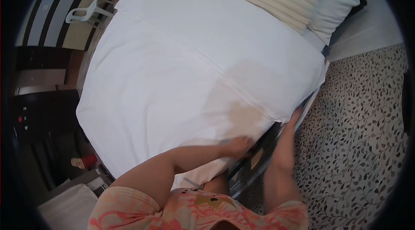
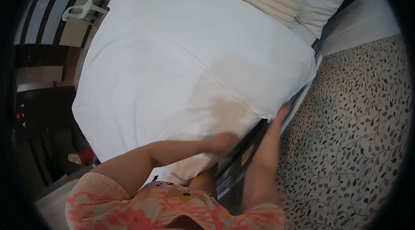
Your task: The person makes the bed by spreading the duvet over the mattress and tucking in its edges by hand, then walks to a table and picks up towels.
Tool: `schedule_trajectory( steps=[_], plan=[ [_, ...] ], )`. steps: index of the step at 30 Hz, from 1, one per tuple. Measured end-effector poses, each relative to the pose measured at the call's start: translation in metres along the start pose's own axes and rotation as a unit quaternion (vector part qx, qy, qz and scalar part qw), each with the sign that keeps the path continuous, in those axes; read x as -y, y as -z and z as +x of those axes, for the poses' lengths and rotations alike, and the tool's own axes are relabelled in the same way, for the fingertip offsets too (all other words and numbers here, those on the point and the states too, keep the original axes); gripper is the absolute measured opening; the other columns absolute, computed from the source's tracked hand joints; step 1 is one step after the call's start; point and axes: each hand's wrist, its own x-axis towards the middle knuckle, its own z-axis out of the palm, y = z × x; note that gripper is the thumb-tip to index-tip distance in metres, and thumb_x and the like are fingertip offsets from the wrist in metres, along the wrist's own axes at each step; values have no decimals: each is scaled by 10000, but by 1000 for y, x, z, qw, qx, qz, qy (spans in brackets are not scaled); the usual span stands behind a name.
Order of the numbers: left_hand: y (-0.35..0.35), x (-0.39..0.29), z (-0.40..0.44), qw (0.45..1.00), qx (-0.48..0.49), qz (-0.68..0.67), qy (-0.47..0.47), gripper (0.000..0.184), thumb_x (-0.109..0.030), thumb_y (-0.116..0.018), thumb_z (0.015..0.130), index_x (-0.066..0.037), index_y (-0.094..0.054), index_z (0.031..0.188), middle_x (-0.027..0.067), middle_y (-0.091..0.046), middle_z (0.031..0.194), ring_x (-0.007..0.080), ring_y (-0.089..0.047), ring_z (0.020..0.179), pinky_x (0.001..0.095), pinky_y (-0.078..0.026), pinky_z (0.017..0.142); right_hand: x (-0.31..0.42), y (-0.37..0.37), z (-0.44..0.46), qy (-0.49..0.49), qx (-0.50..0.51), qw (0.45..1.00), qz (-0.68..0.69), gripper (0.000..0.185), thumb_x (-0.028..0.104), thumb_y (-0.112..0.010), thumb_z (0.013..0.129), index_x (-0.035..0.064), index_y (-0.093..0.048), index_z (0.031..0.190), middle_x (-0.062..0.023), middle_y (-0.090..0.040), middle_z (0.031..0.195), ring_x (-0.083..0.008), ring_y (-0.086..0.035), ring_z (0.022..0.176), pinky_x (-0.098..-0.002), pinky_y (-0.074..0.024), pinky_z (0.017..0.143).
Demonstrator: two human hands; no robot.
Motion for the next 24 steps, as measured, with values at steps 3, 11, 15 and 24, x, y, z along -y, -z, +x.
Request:
schedule_trajectory(
  steps=[3,11,15,24],
  plan=[
    [-63,-6,-99,921,375,-102,7,369,-246,-525,728,-63,-502,1047,145,-542,943,272,-524,881,381,-401,785,-68,-22,-177,-256,227,935,96,503,371,-433,819,31,-378,1186,-132,-406,1204,-253,-403,1081,-367,-321,904],
    [-103,-22,-346,829,115,-360,413,442,-414,-492,789,-90,-494,1090,121,-570,980,225,-550,908,323,-434,762,-101,18,-348,-387,274,799,370,648,469,-496,784,58,-301,1244,-128,-330,1267,-289,-414,1065,-400,-384,837],
    [-152,-28,-438,829,32,-272,488,442,-426,-489,759,-88,-522,1040,126,-580,962,265,-549,891,351,-421,772,-112,30,-335,-323,28,946,21,459,309,-506,824,-135,-489,941,-200,-545,933,-302,-552,771,-395,-456,664],
    [-298,-103,-635,648,-154,-394,633,395,-354,-546,726,-22,-578,938,158,-592,908,283,-563,848,347,-439,747,-132,9,-456,-420,314,848,-78,464,487,-497,739,166,-532,1073,-54,-559,1045,-296,-550,888,-434,-414,761]
  ],
)
